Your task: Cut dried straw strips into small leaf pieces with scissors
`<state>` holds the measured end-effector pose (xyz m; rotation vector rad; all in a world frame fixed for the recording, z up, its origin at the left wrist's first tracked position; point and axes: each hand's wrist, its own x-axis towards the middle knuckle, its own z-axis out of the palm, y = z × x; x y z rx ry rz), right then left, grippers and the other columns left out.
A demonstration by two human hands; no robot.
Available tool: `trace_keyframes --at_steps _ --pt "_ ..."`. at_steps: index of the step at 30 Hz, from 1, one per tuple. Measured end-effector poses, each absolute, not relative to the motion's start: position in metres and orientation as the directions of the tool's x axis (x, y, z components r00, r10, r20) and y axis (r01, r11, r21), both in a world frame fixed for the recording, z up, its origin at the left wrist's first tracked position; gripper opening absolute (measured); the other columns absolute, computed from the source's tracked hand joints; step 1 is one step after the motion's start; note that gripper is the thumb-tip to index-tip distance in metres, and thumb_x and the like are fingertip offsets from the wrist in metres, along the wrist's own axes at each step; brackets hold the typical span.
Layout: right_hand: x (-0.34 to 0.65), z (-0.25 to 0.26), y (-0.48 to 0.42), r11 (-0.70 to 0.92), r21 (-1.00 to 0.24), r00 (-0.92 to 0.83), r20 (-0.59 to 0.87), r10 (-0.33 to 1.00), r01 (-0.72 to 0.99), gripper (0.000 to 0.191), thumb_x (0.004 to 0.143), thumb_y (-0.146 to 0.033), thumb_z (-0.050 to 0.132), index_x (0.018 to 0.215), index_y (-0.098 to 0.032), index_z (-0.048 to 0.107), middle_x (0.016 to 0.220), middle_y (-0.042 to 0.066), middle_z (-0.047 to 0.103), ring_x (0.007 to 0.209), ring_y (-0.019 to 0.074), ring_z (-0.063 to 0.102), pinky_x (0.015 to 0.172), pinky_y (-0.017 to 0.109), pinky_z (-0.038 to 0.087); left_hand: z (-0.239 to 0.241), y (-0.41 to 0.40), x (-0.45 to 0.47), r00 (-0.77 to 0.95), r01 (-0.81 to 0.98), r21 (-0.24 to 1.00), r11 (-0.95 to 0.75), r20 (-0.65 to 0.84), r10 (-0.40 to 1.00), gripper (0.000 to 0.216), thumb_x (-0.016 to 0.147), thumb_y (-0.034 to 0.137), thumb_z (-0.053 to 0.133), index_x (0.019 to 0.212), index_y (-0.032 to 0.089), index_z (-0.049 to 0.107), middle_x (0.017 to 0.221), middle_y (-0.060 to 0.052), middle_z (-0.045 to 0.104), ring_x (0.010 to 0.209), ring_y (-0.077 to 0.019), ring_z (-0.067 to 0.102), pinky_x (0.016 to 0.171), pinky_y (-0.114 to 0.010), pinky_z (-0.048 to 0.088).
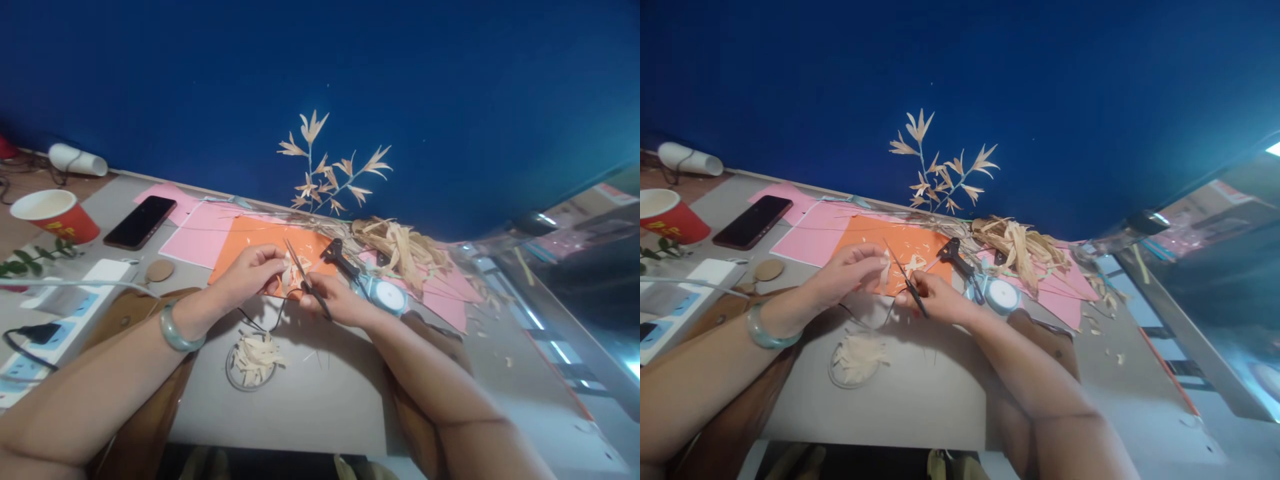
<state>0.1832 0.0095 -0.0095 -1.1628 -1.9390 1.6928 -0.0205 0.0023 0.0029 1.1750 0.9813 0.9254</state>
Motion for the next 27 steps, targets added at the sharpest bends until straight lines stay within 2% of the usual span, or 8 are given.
trace_keyframes --at_steps 3,6,23,27 --pt "0.187 -0.007 0.011 0.007 -0.919 -0.667 -0.281 0.69 0.394 0.05 0.07 -0.063 0.068 0.078 -0.017 0.047 0.063 -0.003 0.054 0.055 0.0113 0.051 0.05 0.023 0.037 0.003 0.002 -0.021 0.341 -0.059 0.992 0.115 -0.088 0.936 0.012 0.078 0.025 0.055 0.069 0.016 0.054 0.048 0.005 0.051 0.04 -0.0037 0.041 0.04 -0.015 0.029" --pt "0.188 -0.005 0.011 0.012 -0.918 -0.692 -0.291 0.661 0.397 0.048 0.073 -0.061 0.066 0.076 -0.018 0.047 0.058 -0.003 0.054 0.053 0.0107 0.049 0.049 0.022 0.035 0.004 0.001 -0.022 0.34 -0.029 0.993 0.113 -0.097 0.935 0.011 0.076 0.023 0.054 0.067 0.017 0.053 0.044 0.006 0.049 0.038 -0.004 0.039 0.04 -0.016 0.029" --pt "0.189 0.004 0.011 -0.099 -0.916 -0.659 -0.351 0.666 0.388 0.049 0.065 -0.056 0.074 0.064 -0.019 0.042 0.044 -0.008 0.051 0.039 0.0066 0.046 0.04 0.018 0.032 0.005 0.0 -0.024 0.327 0.01 0.995 0.102 -0.099 0.94 0.013 0.07 0.022 0.053 0.059 0.018 0.051 0.04 0.007 0.045 0.037 -0.0052 0.036 0.04 -0.018 0.027" --pt "0.188 0.003 0.011 -0.093 -0.913 -0.611 -0.339 0.715 0.397 0.049 0.066 -0.056 0.073 0.063 -0.02 0.04 0.041 -0.009 0.047 0.036 0.0063 0.043 0.039 0.019 0.028 0.005 0.0 -0.024 0.332 -0.024 0.996 0.087 -0.074 0.94 0.017 0.072 0.021 0.054 0.056 0.018 0.047 0.04 0.007 0.045 0.037 -0.0045 0.037 0.04 -0.017 0.027"
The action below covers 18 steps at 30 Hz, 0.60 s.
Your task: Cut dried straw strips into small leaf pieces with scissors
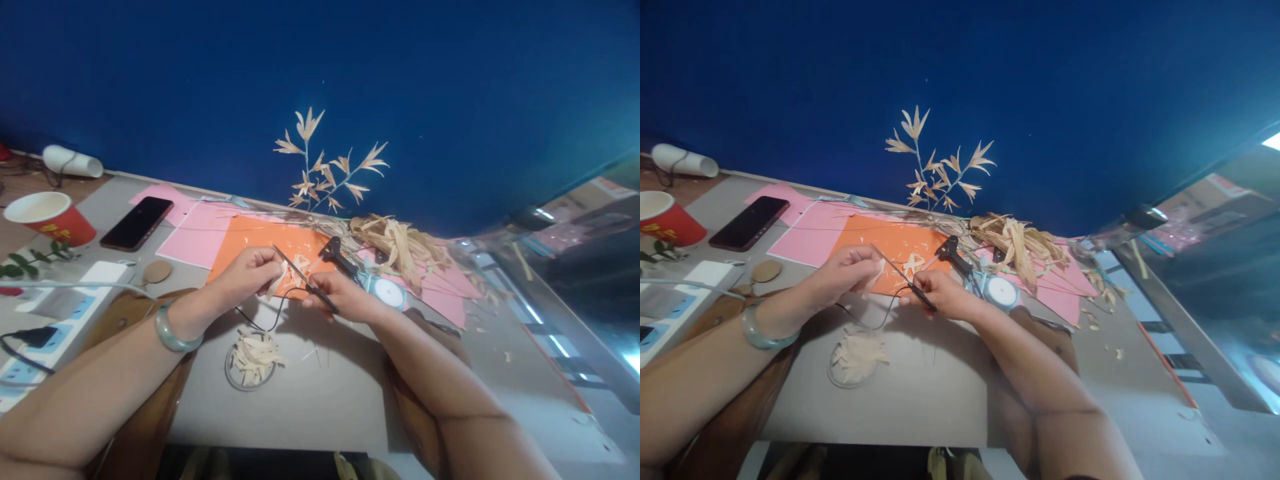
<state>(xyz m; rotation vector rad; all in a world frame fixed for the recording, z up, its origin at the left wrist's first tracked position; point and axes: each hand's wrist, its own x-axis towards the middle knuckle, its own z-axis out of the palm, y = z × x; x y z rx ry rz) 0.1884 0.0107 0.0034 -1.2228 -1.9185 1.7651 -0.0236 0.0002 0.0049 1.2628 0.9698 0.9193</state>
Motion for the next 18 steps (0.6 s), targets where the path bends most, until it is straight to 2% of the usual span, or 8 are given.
trace_keyframes --at_steps 4,7,10,18 --pt "0.185 0.003 0.011 -0.026 -0.948 -0.508 -0.193 0.839 0.318 0.051 0.068 -0.062 0.068 0.064 -0.02 0.039 0.046 -0.006 0.051 0.044 0.0087 0.048 0.045 0.021 0.033 0.004 0.001 -0.024 0.319 -0.06 0.989 0.136 -0.111 0.941 0.018 0.077 0.028 0.058 0.066 0.017 0.05 0.048 0.003 0.057 0.04 -0.0054 0.046 0.041 -0.016 0.031" --pt "0.183 0.002 0.01 0.021 -0.951 -0.497 -0.143 0.856 0.309 0.053 0.065 -0.065 0.069 0.069 -0.02 0.041 0.057 -0.004 0.053 0.055 0.0111 0.051 0.051 0.023 0.037 0.004 0.001 -0.024 0.311 -0.093 0.981 0.169 -0.132 0.941 0.02 0.078 0.034 0.062 0.074 0.017 0.053 0.054 0.001 0.062 0.042 -0.0065 0.051 0.044 -0.017 0.037" --pt "0.182 -0.002 0.008 0.045 -0.931 -0.536 -0.169 0.827 0.363 0.053 0.062 -0.061 0.074 0.071 -0.02 0.041 0.063 -0.004 0.051 0.059 0.0108 0.048 0.052 0.023 0.036 0.004 0.001 -0.023 0.283 -0.132 0.98 0.152 -0.11 0.953 0.022 0.077 0.035 0.066 0.077 0.016 0.055 0.057 -0.001 0.065 0.049 -0.0084 0.057 0.049 -0.018 0.043" --pt "0.18 -0.013 0.003 -0.037 -0.915 -0.556 -0.277 0.784 0.402 0.051 0.063 -0.055 0.076 0.071 -0.021 0.039 0.058 -0.007 0.046 0.052 0.0087 0.042 0.048 0.021 0.031 0.0 0.003 -0.022 0.237 -0.138 0.981 0.139 -0.103 0.966 0.023 0.074 0.034 0.069 0.077 0.014 0.057 0.056 -0.002 0.066 0.05 -0.0112 0.062 0.048 -0.019 0.046"
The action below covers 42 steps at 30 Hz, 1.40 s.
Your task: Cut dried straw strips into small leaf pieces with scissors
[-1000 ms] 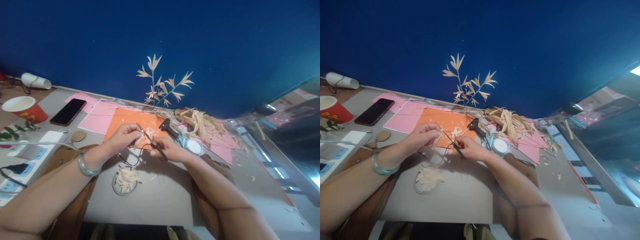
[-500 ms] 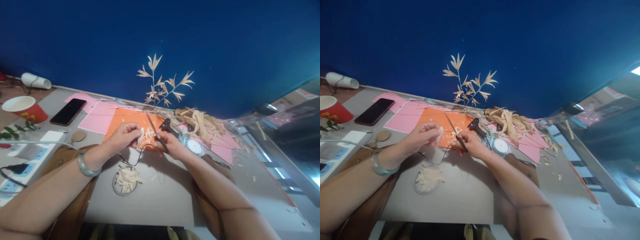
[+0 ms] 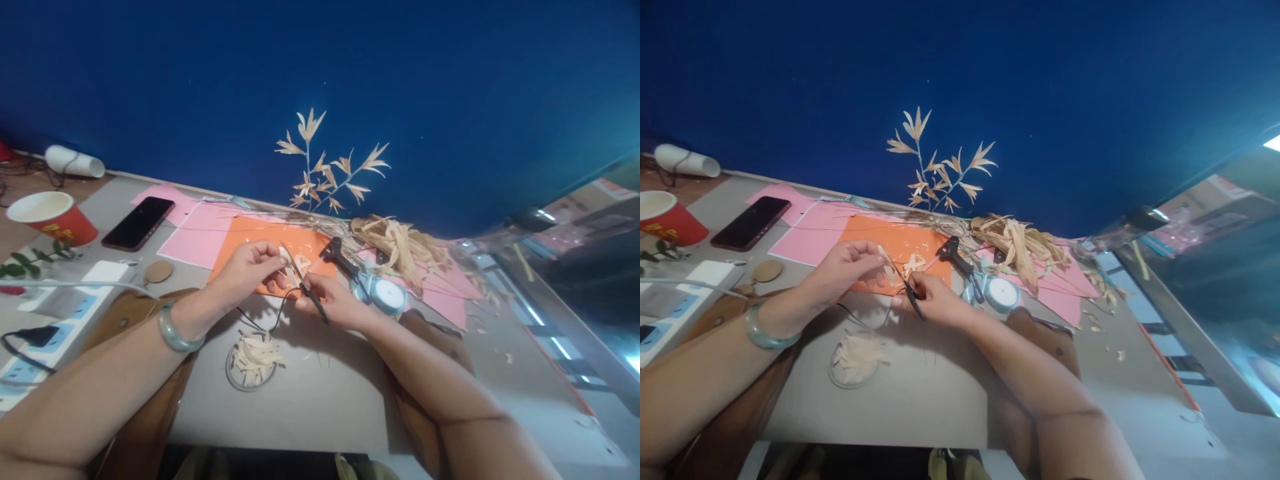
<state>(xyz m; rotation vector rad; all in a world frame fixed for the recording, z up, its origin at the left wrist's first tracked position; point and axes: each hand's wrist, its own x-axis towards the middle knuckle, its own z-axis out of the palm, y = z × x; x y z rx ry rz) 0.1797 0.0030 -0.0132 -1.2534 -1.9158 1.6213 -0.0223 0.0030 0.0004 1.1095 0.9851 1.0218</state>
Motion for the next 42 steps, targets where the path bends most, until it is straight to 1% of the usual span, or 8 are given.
trace_keyframes --at_steps 3,11,20,25,29,32,42 --pt "0.1792 -0.0124 0.0019 -0.084 -0.914 -0.552 -0.311 0.774 0.397 0.049 0.065 -0.054 0.075 0.071 -0.021 0.039 0.053 -0.007 0.049 0.049 0.0095 0.045 0.046 0.022 0.031 -0.0011 0.0026 -0.0222 0.238 -0.122 0.982 0.144 -0.111 0.965 0.023 0.075 0.034 0.068 0.075 0.015 0.056 0.056 -0.002 0.066 0.049 -0.0107 0.062 0.047 -0.018 0.046" --pt "0.1777 -0.0139 0.0007 -0.125 -0.926 -0.551 -0.316 0.773 0.357 0.049 0.063 -0.055 0.076 0.068 -0.021 0.041 0.048 -0.007 0.051 0.043 0.0087 0.044 0.042 0.02 0.029 -0.0024 0.0022 -0.0214 0.212 -0.124 0.977 0.176 -0.147 0.966 0.026 0.074 0.037 0.07 0.074 0.015 0.055 0.056 -0.001 0.065 0.046 -0.0103 0.061 0.045 -0.018 0.047" --pt "0.1773 -0.0163 -0.0001 -0.13 -0.931 -0.524 -0.302 0.796 0.34 0.049 0.063 -0.056 0.076 0.065 -0.02 0.042 0.044 -0.008 0.051 0.04 0.0073 0.042 0.041 0.02 0.029 0.0037 0.0004 -0.019 0.201 -0.174 0.96 0.218 -0.182 0.963 0.022 0.074 0.03 0.067 0.068 0.016 0.051 0.053 0.001 0.063 0.044 -0.009 0.058 0.043 -0.018 0.047" --pt "0.1759 -0.0159 -0.0008 -0.133 -0.929 -0.49 -0.3 0.818 0.346 0.05 0.064 -0.057 0.075 0.063 -0.02 0.042 0.042 -0.008 0.05 0.038 0.0071 0.042 0.04 0.02 0.028 0.0043 0.0002 -0.0191 0.211 -0.187 0.958 0.217 -0.176 0.961 0.021 0.075 0.028 0.066 0.066 0.016 0.051 0.052 0.002 0.062 0.045 -0.0091 0.059 0.045 -0.018 0.047" --pt "0.1742 -0.0151 -0.0013 -0.163 -0.944 -0.549 -0.3 0.78 0.286 0.051 0.064 -0.061 0.072 0.066 -0.02 0.042 0.046 -0.007 0.051 0.041 0.0077 0.045 0.042 0.02 0.031 0.0029 0.001 -0.02 0.214 -0.18 0.962 0.206 -0.166 0.962 0.021 0.075 0.03 0.066 0.068 0.016 0.052 0.054 0.001 0.064 0.046 -0.0092 0.059 0.045 -0.018 0.047" --pt "0.174 -0.0149 -0.0013 -0.168 -0.944 -0.585 -0.31 0.75 0.284 0.052 0.064 -0.062 0.072 0.067 -0.02 0.042 0.047 -0.007 0.051 0.042 0.0079 0.045 0.044 0.02 0.032 0.0013 0.0015 -0.021 0.23 -0.172 0.966 0.193 -0.152 0.961 0.021 0.076 0.031 0.066 0.069 0.016 0.053 0.055 0.001 0.064 0.047 -0.0088 0.06 0.047 -0.017 0.047" --pt "0.174 -0.0142 -0.001 -0.15 -0.943 -0.574 -0.302 0.761 0.298 0.052 0.063 -0.061 0.073 0.064 -0.02 0.041 0.044 -0.006 0.051 0.041 0.0079 0.043 0.042 0.021 0.029 0.0029 0.0003 -0.0215 0.257 -0.109 0.974 0.199 -0.166 0.952 0.021 0.078 0.03 0.063 0.067 0.016 0.052 0.054 0.001 0.063 0.046 -0.0076 0.057 0.046 -0.017 0.044"
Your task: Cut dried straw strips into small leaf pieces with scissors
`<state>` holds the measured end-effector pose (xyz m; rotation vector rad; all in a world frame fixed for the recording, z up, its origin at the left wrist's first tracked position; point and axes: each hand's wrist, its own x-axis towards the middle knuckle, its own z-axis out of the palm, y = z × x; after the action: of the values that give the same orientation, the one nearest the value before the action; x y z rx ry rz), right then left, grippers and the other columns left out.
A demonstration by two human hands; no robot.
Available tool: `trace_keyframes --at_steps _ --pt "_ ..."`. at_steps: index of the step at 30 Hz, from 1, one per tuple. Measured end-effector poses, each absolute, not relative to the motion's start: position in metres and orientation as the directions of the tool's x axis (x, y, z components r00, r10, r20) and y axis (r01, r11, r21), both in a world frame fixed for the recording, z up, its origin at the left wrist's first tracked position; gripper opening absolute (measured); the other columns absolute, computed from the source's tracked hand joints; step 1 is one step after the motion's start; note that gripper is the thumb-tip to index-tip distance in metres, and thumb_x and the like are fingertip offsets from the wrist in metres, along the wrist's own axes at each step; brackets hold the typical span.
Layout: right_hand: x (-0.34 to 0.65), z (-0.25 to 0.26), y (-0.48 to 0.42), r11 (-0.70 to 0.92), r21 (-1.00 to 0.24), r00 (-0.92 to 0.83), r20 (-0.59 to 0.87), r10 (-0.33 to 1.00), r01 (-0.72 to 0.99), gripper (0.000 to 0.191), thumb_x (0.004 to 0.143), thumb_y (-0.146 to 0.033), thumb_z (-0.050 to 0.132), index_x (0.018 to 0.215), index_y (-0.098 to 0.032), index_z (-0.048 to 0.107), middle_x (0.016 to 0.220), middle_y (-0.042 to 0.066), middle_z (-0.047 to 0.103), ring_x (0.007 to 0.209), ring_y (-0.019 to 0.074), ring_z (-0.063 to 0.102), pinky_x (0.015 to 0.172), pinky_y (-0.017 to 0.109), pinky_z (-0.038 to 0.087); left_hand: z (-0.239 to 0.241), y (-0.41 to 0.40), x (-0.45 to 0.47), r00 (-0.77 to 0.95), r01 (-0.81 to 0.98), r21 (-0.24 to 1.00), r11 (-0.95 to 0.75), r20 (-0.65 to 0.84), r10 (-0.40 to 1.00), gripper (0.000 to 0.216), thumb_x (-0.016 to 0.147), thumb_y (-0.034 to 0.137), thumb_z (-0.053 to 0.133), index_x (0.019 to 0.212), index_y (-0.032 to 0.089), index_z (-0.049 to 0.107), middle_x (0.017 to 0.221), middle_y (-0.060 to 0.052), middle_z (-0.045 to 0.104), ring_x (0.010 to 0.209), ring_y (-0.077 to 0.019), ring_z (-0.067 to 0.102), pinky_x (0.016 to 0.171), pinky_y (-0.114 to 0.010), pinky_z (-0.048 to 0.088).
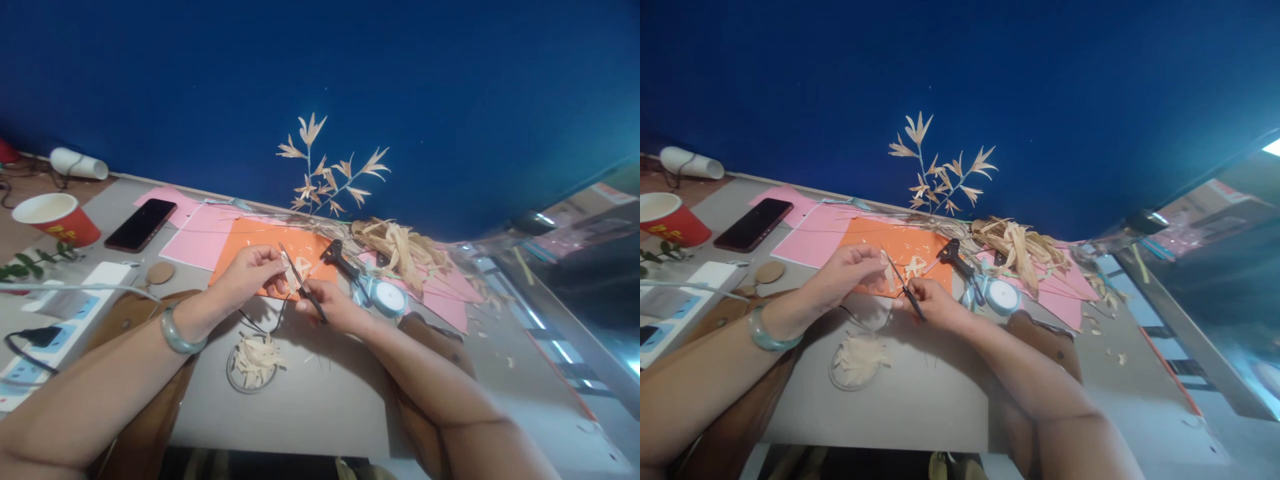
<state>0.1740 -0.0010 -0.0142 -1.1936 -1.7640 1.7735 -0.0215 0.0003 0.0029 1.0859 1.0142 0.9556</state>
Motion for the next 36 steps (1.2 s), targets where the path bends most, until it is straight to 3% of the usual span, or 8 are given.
trace_keyframes --at_steps 11,19,27,36 --pt "0.1739 -0.0173 -0.0019 -0.145 -0.939 -0.52 -0.296 0.801 0.312 0.048 0.067 -0.057 0.072 0.064 -0.021 0.04 0.041 -0.009 0.046 0.036 0.007 0.04 0.041 0.02 0.027 0.0022 -0.0001 -0.0206 0.248 -0.093 0.969 0.228 -0.199 0.948 0.021 0.078 0.032 0.063 0.069 0.016 0.052 0.056 -0.001 0.065 0.047 -0.0086 0.058 0.045 -0.017 0.044" --pt "0.174 -0.015 0.0014 -0.054 -0.945 -0.543 -0.232 0.807 0.322 0.054 0.065 -0.067 0.067 0.074 -0.02 0.042 0.059 -0.004 0.052 0.053 0.0104 0.045 0.049 0.023 0.033 0.0024 0.0025 -0.0208 0.189 -0.206 0.965 0.16 -0.121 0.974 0.017 0.073 0.025 0.067 0.074 0.014 0.055 0.062 -0.004 0.069 0.058 -0.0129 0.066 0.058 -0.022 0.053" --pt "0.1761 -0.0183 0.0011 0.005 -0.916 -0.508 -0.217 0.834 0.4 0.052 0.06 -0.054 0.077 0.069 -0.02 0.039 0.06 -0.008 0.037 0.056 0.008 0.033 0.051 0.022 0.025 0.0044 0.0034 -0.0189 0.17 -0.178 0.966 0.188 -0.158 0.973 0.01 0.073 0.02 0.065 0.072 0.012 0.059 0.059 -0.004 0.068 0.053 -0.0116 0.064 0.056 -0.021 0.053" --pt "0.1766 -0.0217 0.0021 -0.026 -0.928 -0.502 -0.224 0.835 0.371 0.052 0.058 -0.052 0.08 0.065 -0.02 0.04 0.055 -0.008 0.04 0.051 0.0071 0.035 0.048 0.022 0.025 0.0014 0.0026 -0.0202 0.181 -0.181 0.963 0.2 -0.167 0.969 0.009 0.072 0.019 0.065 0.072 0.013 0.058 0.059 -0.003 0.068 0.052 -0.0115 0.064 0.056 -0.022 0.054"
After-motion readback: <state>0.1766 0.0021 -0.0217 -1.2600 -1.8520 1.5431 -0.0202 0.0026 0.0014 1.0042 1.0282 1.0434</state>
